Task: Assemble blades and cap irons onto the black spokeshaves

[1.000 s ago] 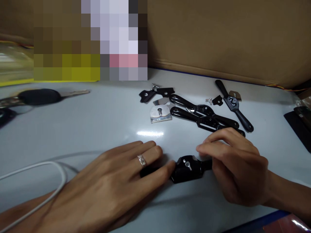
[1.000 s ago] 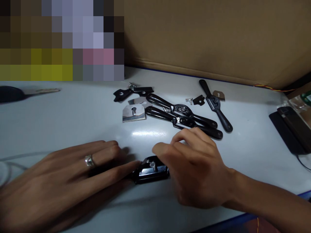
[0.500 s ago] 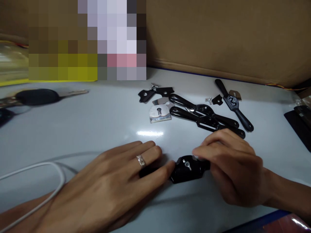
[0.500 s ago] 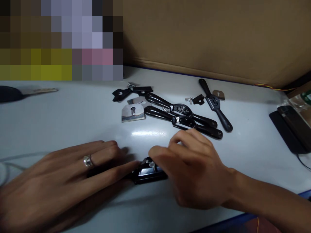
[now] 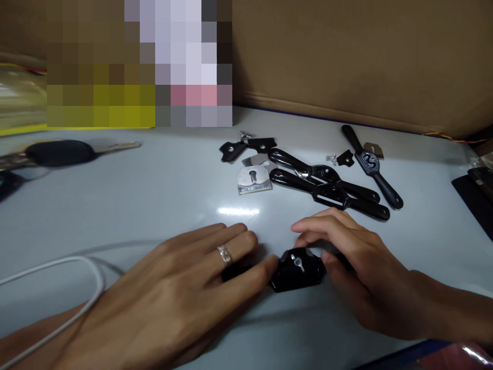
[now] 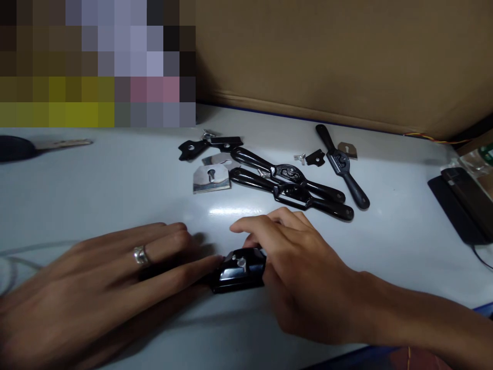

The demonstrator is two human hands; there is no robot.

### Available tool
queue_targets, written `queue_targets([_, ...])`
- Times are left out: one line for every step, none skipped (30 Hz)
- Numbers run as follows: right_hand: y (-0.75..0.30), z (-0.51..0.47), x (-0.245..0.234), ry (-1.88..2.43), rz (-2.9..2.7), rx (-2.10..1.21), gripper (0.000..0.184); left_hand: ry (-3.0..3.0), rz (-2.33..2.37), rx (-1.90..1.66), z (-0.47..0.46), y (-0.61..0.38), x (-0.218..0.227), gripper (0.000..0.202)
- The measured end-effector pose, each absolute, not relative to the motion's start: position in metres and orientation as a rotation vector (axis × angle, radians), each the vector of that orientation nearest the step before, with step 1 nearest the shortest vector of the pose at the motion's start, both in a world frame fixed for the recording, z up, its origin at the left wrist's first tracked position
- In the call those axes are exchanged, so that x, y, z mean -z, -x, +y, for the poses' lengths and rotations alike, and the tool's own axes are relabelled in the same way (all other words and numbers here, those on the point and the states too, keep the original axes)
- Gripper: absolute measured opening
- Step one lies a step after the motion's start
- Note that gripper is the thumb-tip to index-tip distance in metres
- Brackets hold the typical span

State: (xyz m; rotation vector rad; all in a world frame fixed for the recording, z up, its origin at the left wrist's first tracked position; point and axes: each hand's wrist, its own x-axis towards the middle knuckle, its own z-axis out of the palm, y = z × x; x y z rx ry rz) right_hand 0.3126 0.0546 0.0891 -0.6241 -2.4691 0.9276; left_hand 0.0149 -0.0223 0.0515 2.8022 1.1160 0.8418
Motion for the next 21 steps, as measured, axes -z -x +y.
queue_targets([-0.3129, 0.0548, -0.0898, 0.642, -2.466, -0.966, 0.056, -2.796, 1.106, -0.834, -0.0218, -0.0154, -0.0511, 0.028])
queue_targets([-0.3134, 0.0552, -0.0900, 0.652, -2.458, -0.975, 0.055, -2.789, 1.105, -0.849, -0.0214, -0.0157, -0.0507, 0.027])
queue_targets([-0.3139, 0.0558, -0.0898, 0.649, -2.449, -0.959, 0.055, -2.783, 1.106, -0.857, -0.0212, -0.0159, -0.0502, 0.027])
queue_targets([-0.3145, 0.0565, -0.0891, 0.639, -2.441, -0.925, 0.057, -2.780, 1.111, -0.874, -0.0212, -0.0159, -0.0498, 0.027])
queue_targets([-0.3151, 0.0573, -0.0880, 0.621, -2.439, -0.874, 0.060, -2.779, 1.108, -0.878, -0.0212, -0.0156, -0.0495, 0.027])
queue_targets([-0.3157, 0.0581, -0.0868, 0.581, -2.444, -0.809, 0.063, -2.782, 1.107, -0.882, -0.0213, -0.0152, -0.0493, 0.028])
queue_targets([-0.3163, 0.0588, -0.0857, 0.529, -2.452, -0.729, 0.065, -2.785, 1.104, -0.878, -0.0215, -0.0147, -0.0492, 0.028])
queue_targets([-0.3169, 0.0595, -0.0847, 0.482, -2.472, -0.647, 0.067, -2.787, 1.099, -0.865, -0.0216, -0.0142, -0.0494, 0.028])
queue_targets([-0.3174, 0.0600, -0.0840, 0.440, -2.504, -0.571, 0.067, -2.790, 1.097, -0.858, -0.0216, -0.0138, -0.0497, 0.028])
queue_targets([-0.3178, 0.0603, -0.0835, 0.407, -2.546, -0.509, 0.067, -2.794, 1.101, -0.862, -0.0217, -0.0134, -0.0501, 0.028])
queue_targets([-0.3181, 0.0605, -0.0834, 0.387, -2.589, -0.466, 0.065, -2.796, 1.105, -0.861, -0.0216, -0.0132, -0.0507, 0.029])
queue_targets([-0.3183, 0.0605, -0.0834, 0.381, -2.624, -0.440, 0.061, -2.799, 1.103, -0.856, -0.0215, -0.0130, -0.0513, 0.029])
queue_targets([-0.3183, 0.0604, -0.0835, 0.389, -2.649, -0.427, 0.057, -2.802, 1.101, -0.848, -0.0214, -0.0127, -0.0518, 0.029])
queue_targets([-0.3182, 0.0602, -0.0836, 0.395, -2.663, -0.420, 0.051, -2.804, 1.100, -0.840, -0.0212, -0.0125, -0.0523, 0.029])
queue_targets([-0.3179, 0.0598, -0.0836, 0.406, -2.661, -0.407, 0.047, -2.805, 1.096, -0.831, -0.0210, -0.0123, -0.0525, 0.029])
queue_targets([-0.3176, 0.0595, -0.0836, 0.423, -2.659, -0.390, 0.045, -2.804, 1.100, -0.827, -0.0208, -0.0122, -0.0526, 0.030])
queue_targets([-0.3172, 0.0591, -0.0836, 0.437, -2.653, -0.369, 0.044, -2.803, 1.107, -0.831, -0.0207, -0.0122, -0.0524, 0.031])
queue_targets([-0.3169, 0.0588, -0.0835, 0.446, -2.648, -0.349, 0.044, -2.803, 1.112, -0.836, -0.0207, -0.0125, -0.0520, 0.032])
queue_targets([-0.3166, 0.0585, -0.0834, 0.454, -2.644, -0.335, 0.045, -2.801, 1.117, -0.845, -0.0207, -0.0130, -0.0515, 0.033])
queue_targets([-0.3164, 0.0583, -0.0834, 0.461, -2.641, -0.325, 0.046, -2.796, 1.117, -0.847, -0.0209, -0.0136, -0.0509, 0.034])
queue_targets([-0.3163, 0.0582, -0.0833, 0.468, -2.640, -0.319, 0.046, -2.791, 1.113, -0.846, -0.0211, -0.0144, -0.0504, 0.033])
